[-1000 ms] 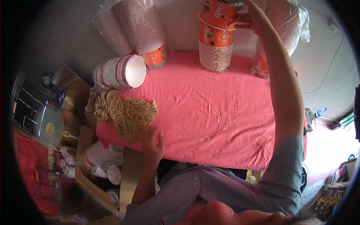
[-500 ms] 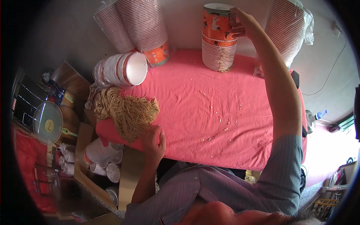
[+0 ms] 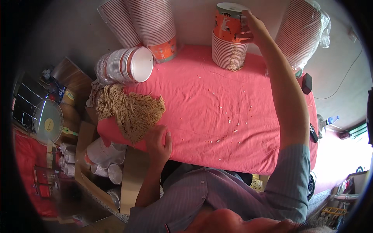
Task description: Attaching wire handles or ties to printed paper bowls in a manufacturing environment.
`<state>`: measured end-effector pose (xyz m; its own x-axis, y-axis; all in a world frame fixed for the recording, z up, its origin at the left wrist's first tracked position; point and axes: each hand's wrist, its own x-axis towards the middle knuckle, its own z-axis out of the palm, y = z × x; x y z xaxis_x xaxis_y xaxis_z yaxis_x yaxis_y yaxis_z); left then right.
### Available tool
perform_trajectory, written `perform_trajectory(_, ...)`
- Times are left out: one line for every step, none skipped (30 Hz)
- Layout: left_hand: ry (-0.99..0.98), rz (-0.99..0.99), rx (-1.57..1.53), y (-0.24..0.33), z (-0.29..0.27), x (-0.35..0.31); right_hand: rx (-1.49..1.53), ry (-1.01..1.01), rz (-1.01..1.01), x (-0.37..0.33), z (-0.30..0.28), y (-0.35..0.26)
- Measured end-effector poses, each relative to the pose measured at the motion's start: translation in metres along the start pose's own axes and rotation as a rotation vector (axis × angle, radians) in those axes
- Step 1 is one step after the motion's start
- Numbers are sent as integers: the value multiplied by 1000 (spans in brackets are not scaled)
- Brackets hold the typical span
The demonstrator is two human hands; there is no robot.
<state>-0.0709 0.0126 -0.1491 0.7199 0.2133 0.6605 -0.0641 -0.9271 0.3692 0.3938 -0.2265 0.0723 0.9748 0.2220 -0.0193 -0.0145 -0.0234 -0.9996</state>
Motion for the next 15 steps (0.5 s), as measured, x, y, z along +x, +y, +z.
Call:
perform_trajectory(-1, 5, 3, 1, 0, 1, -3, 42, -25, -1, 3, 2)
perform_trajectory(-3, 0, 4, 0, 0, 0, -5, 83, -50, -3, 6, 3)
perform_trajectory(-17, -11, 12, -1, -1, -2, -6, 72, -47, -4, 7, 2)
perform_trajectory(-31, -25, 22, -3, -4, -5, -82, -17, -28, -3, 4, 1)
perform_trajectory(-29, -37, 34, -5, -4, -9, -157, -109, -11, -3, 0, 2)
perform_trajectory(-18, -14, 7, -5, 0, -8, -225, -8, 12, 10, -11, 0)
perform_trajectory(-4, -9, -3, -7, -2, -9, -244, -39, 26, 9, -10, 0)
perform_trajectory(3, -23, 17, -8, -7, -11, -263, -71, 39, 8, -9, 1)
perform_trajectory(35, -40, -94, -5, -11, -6, -261, -30, 63, 14, -15, 2)
perform_trajectory(67, -62, -201, -4, -18, -3, -261, -45, 61, 14, -14, 2)
perform_trajectory(73, -69, -191, -5, -26, 2, -269, -25, 69, 15, -12, 3)
perform_trajectory(93, -94, -174, -7, -38, 9, -275, -7, 78, 13, -11, 2)
perform_trajectory(113, -113, -164, -11, -47, 16, -316, 1, 80, 15, -15, 2)
perform_trajectory(140, -54, -76, -20, -55, 24, -315, -3, 77, 19, -18, 0)
perform_trajectory(143, -102, -126, -31, -51, 37, -451, 89, -128, 31, -39, -3)
